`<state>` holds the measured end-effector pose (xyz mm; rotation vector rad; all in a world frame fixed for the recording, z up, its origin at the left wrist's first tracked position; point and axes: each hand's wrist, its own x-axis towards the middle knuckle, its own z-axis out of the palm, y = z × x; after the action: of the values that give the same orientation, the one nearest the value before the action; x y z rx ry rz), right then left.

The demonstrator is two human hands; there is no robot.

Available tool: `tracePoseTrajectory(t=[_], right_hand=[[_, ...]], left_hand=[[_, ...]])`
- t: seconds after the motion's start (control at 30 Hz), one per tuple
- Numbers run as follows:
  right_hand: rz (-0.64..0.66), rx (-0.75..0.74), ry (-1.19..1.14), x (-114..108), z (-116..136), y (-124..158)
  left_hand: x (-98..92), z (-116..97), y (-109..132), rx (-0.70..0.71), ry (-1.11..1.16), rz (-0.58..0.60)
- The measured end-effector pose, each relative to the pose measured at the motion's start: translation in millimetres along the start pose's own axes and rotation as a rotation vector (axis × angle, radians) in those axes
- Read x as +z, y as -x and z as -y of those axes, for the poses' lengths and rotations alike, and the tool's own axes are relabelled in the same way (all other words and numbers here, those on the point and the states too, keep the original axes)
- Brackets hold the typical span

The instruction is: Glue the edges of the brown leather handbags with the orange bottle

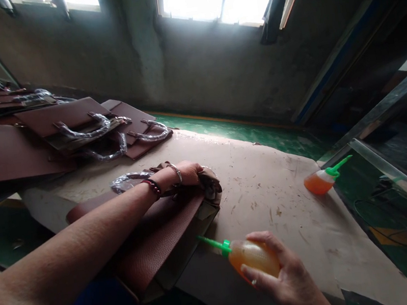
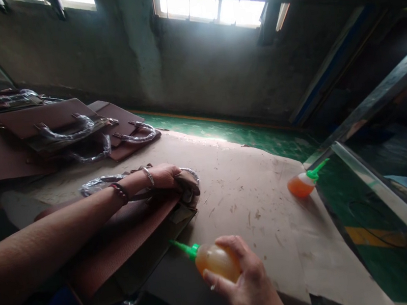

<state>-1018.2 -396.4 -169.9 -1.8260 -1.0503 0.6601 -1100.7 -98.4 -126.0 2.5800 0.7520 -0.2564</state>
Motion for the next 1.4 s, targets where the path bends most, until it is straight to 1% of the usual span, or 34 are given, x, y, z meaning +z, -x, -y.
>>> tracePoseTrajectory(t=[0.07,0.2,0.27,0.37,0.43,0.53,0.57,0.63,0.7,0.83,0.87,0.97,1.03,1.13,1.2,1.4], right_hand=[[0.015,0.008,-0.022,-0.3,-0.1,-0.1],[-0.096,0.021,0.041,-0.3,0.4,-1.6],[-0.063,0.023,0.048,1.4,1.5,0.3],[0.042,0.043,-0.019,5.4,3.4,6.6],[0.036,0.054,-0.034,7.7,3.9,10.5],[-0.036,0.026,0.023,11.2,3.1,15.1],[-0.032,0.002,0.031,12.8,2.6,16.6],[0.020,-0.044,0.013,16.1,1.6,19.0],[0.033,-0.049,0.007,17.8,0.8,19.4],[-0.113,-0.010,0.109,14.5,1.1,14.3],[-0.132,-0.015,0.124,13.2,1.4,13.3],[-0.104,-0.056,0.125,10.5,2.1,13.0],[-0.083,-0.056,0.123,8.7,1.9,12.7],[-0.138,-0.011,0.159,5.1,0.5,9.5],[-0.170,-0.005,0.181,3.8,-0.4,7.5],[-0.066,-0.052,0.102,11.3,0.2,13.1]], left_hand=[[-1.0,-1.9,1.7,-0.030,-0.015,0.009],[-2.2,-4.9,4.4,-0.055,-0.040,0.025],[-2.9,-6.6,5.5,-0.060,-0.055,0.028],[-3.7,-8.4,6.7,-0.056,-0.070,0.026],[-4.0,-8.6,7.1,-0.057,-0.077,0.023],[-4.2,-8.1,7.7,-0.063,-0.084,0.020],[-4.2,-8.1,8.1,-0.062,-0.085,0.018],[-4.4,-8.5,9.2,-0.060,-0.090,0.009],[-4.8,-9.7,11.1,-0.065,-0.101,0.002],[-6.0,-13.5,16.4,-0.069,-0.119,-0.006],[-6.3,-14.3,17.7,-0.066,-0.120,-0.008],[-7.0,-15.3,20.5,-0.057,-0.117,-0.013],[-7.0,-15.1,21.5,-0.053,-0.113,-0.019],[-6.2,-14.7,22.0,-0.053,-0.113,-0.034],[-5.5,-14.8,22.2,-0.053,-0.115,-0.042],[-3.7,-14.1,21.9,-0.046,-0.109,-0.046]])
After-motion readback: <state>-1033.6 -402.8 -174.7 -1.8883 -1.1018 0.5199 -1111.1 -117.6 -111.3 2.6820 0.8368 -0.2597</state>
